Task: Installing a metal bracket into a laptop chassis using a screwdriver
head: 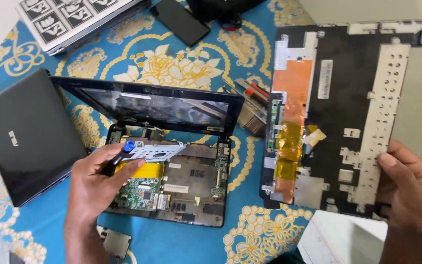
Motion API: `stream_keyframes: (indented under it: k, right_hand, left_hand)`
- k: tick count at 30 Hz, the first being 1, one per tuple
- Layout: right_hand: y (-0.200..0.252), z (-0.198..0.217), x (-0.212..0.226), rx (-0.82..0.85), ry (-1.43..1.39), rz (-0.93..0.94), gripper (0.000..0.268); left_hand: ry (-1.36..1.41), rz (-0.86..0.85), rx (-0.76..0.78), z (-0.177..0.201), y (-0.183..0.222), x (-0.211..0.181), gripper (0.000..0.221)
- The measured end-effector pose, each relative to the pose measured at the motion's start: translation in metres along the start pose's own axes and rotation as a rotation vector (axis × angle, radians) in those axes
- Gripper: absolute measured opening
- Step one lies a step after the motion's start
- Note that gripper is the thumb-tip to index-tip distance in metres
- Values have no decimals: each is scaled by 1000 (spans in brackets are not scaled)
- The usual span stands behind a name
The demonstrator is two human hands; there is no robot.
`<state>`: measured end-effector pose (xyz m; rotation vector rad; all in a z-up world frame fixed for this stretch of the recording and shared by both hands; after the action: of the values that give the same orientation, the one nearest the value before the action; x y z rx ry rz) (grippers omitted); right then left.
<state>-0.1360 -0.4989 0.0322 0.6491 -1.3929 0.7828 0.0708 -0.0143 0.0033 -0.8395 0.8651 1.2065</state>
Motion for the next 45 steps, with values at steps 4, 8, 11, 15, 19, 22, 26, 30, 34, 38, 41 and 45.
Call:
stream_keyframes:
  k: [4, 8, 11, 15, 19, 22, 26, 30, 34, 38, 41, 45]
  right_hand:
    - [14, 64, -94, -69, 24, -183, 41]
    - [38, 90, -131, -116, -90, -165, 49]
    - [47, 94, -129, -127, -147, -154, 36]
    - [62, 59, -98, -167, 6, -221, 53]
    - [96, 69, -148, -228, -70, -322, 66]
    - [113, 62, -156, -254, -138, -366, 60]
    - [118, 20, -132, -281, -251, -495, 59]
    - [127, -15, -113, -336, -306, -711, 65]
    - [135, -10, -160, -23, -445, -550, 75]
    - [118, -19, -122, 102, -188, -616, 38]
    - [114, -18, -114, 228, -21, -680, 36]
    - [107, -17, -112, 337, 153, -584, 22]
  left_hand:
    - [-75, -49, 27, -2, 0, -5, 37]
    - [-31, -64, 69, -4, 3, -14, 38]
    - [2, -84, 84, -5, 3, -19, 37]
    - [38, -109, 79, -2, 4, -18, 35]
    - [80, -136, 95, -4, 4, -25, 33]
    - [79, -164, 83, -4, 4, -20, 36]
    - [51, -149, 84, -5, 6, -29, 34]
    - [-54, -109, -15, -2, 9, -19, 33]
    - [-123, -256, -56, 2, 16, -14, 39]
    - [-234, -203, -57, -4, 19, -11, 30]
    - [-323, -53, -105, -1, 24, 3, 37]
    - [-302, -55, -87, -1, 24, 4, 38]
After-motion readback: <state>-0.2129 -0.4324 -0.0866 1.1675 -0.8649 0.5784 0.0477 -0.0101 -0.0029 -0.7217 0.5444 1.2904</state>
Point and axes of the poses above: each hand's wrist, its own y-axis away from the middle knuckle, its own z-axis out of the back of the hand, x = y × z, the point moved 8 cm from there along -y, towards the middle knuckle, and after that the axes turned 7 degrees about z, right-handed, at the moved point
